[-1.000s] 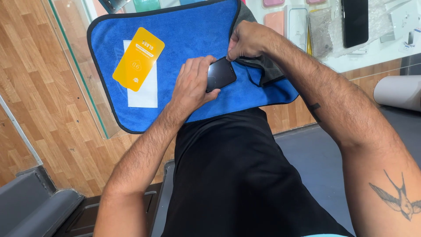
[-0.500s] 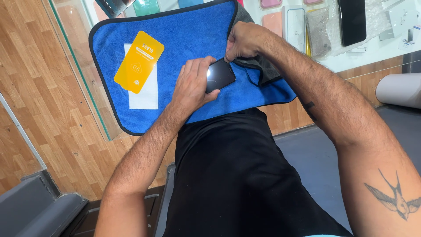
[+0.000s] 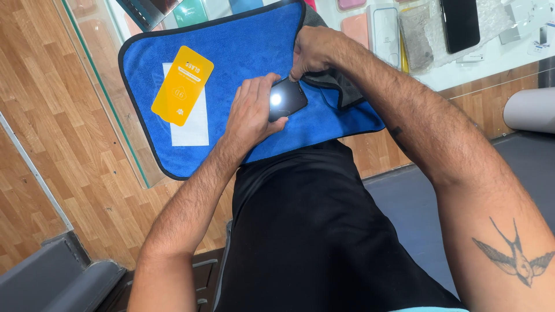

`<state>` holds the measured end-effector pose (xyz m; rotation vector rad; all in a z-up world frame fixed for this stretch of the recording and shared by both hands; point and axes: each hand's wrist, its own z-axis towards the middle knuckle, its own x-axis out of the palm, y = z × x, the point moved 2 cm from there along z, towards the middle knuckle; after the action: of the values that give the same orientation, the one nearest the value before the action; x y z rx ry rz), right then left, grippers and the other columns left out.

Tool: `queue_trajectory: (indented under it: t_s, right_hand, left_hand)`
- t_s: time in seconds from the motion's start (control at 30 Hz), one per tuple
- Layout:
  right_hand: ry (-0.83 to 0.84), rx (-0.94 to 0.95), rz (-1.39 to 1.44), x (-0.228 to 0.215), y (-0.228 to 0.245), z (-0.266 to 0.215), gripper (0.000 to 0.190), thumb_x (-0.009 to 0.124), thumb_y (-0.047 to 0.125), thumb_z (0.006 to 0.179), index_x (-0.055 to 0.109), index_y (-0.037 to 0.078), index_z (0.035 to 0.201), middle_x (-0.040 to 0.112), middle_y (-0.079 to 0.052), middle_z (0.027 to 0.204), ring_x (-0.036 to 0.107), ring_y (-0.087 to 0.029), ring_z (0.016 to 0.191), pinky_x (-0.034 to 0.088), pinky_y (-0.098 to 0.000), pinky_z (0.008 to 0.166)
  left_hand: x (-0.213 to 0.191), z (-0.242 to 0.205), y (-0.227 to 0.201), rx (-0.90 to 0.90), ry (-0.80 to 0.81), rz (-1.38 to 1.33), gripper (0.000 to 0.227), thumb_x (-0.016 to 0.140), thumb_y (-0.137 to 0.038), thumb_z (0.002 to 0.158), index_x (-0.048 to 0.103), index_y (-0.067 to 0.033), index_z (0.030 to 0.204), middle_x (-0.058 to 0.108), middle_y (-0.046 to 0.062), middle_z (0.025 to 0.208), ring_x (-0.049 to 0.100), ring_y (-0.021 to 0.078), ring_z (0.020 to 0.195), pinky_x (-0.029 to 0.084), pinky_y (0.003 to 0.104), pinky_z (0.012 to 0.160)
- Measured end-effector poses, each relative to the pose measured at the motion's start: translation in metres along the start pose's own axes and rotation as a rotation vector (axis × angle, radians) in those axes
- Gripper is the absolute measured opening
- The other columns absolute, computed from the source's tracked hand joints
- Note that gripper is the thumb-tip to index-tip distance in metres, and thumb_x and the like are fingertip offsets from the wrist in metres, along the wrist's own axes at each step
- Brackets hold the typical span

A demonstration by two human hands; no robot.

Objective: Cleaning smartphone screens and bodies using a microfiber cloth to remove smudges and dust.

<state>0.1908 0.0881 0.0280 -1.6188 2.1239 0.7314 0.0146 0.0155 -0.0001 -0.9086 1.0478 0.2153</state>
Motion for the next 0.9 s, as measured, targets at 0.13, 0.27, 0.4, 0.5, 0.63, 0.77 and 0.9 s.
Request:
queue_trajectory:
  t_s: [0.13,0.27,0.4,0.5,0.63,0.77,0.9]
  right_hand:
    - [-0.008,0.013,-0.035,0.0,0.002,-0.003,0.034,0.079,0.042,0.063,0.069,0.016,0.083,0.065,-0.003,0.081,0.059,-0.022,0.081,0.046,-0.0368,0.064]
    - [-0.01,0.035,-0.041,-0.001,0.006,-0.009,0.035,0.078,0.044,0.064,0.067,0.016,0.083,0.065,-0.005,0.083,0.059,-0.023,0.082,0.046,-0.037,0.064]
    - [-0.029,-0.019,0.05,-0.001,0.001,-0.017,0.031,0.073,0.042,0.069,0.068,0.015,0.082,0.065,-0.005,0.084,0.058,-0.022,0.082,0.044,-0.0357,0.066]
    - [-0.068,-0.151,0.272,0.003,-0.019,-0.024,0.018,0.064,0.033,0.077,0.068,0.017,0.083,0.06,0.002,0.077,0.051,-0.013,0.07,0.039,-0.0279,0.06]
    - [-0.312,-0.292,0.402,0.016,-0.041,-0.026,0.009,0.055,0.02,0.085,0.064,0.017,0.085,0.062,0.007,0.081,0.053,-0.008,0.069,0.042,-0.0242,0.063]
    - [-0.402,-0.333,0.327,0.027,-0.041,-0.06,0.026,0.057,0.039,0.09,0.058,0.014,0.09,0.058,-0.001,0.079,0.052,-0.015,0.069,0.04,-0.0306,0.06]
    - [-0.541,-0.407,-0.098,0.06,-0.046,-0.066,0.066,0.066,0.049,0.071,0.053,0.005,0.117,0.055,-0.015,0.101,0.053,-0.032,0.091,0.046,-0.0444,0.068]
  left_hand:
    - [0.001,-0.001,0.0,-0.033,0.028,-0.004,0.087,0.088,-0.029,0.053,0.042,-0.0074,0.124,0.053,0.011,0.109,0.051,0.0291,0.097,0.042,0.037,0.082]
    - [0.003,0.0,0.0,-0.053,0.05,-0.012,0.087,0.087,-0.029,0.054,0.041,-0.0074,0.125,0.053,0.011,0.11,0.05,0.0297,0.099,0.042,0.038,0.084]
    - [0.003,0.0,0.001,-0.058,0.047,0.01,0.088,0.087,-0.03,0.053,0.041,-0.0081,0.125,0.053,0.011,0.108,0.05,0.0302,0.098,0.042,0.039,0.083]
    - [0.004,0.001,0.0,-0.07,0.056,0.016,0.089,0.087,-0.032,0.054,0.041,-0.0067,0.126,0.053,0.012,0.108,0.051,0.031,0.097,0.042,0.039,0.083]
    - [0.006,0.001,0.002,-0.068,0.065,0.037,0.09,0.087,-0.033,0.055,0.041,-0.0051,0.127,0.054,0.012,0.109,0.051,0.0305,0.097,0.043,0.039,0.083]
    - [0.003,0.001,0.002,-0.066,0.044,0.039,0.087,0.085,-0.033,0.055,0.043,-0.0054,0.125,0.053,0.011,0.111,0.051,0.0306,0.098,0.042,0.041,0.082]
    - [0.007,-0.002,0.003,-0.058,0.056,0.048,0.086,0.084,-0.035,0.056,0.045,-0.0044,0.126,0.052,0.011,0.112,0.05,0.0305,0.097,0.042,0.04,0.083]
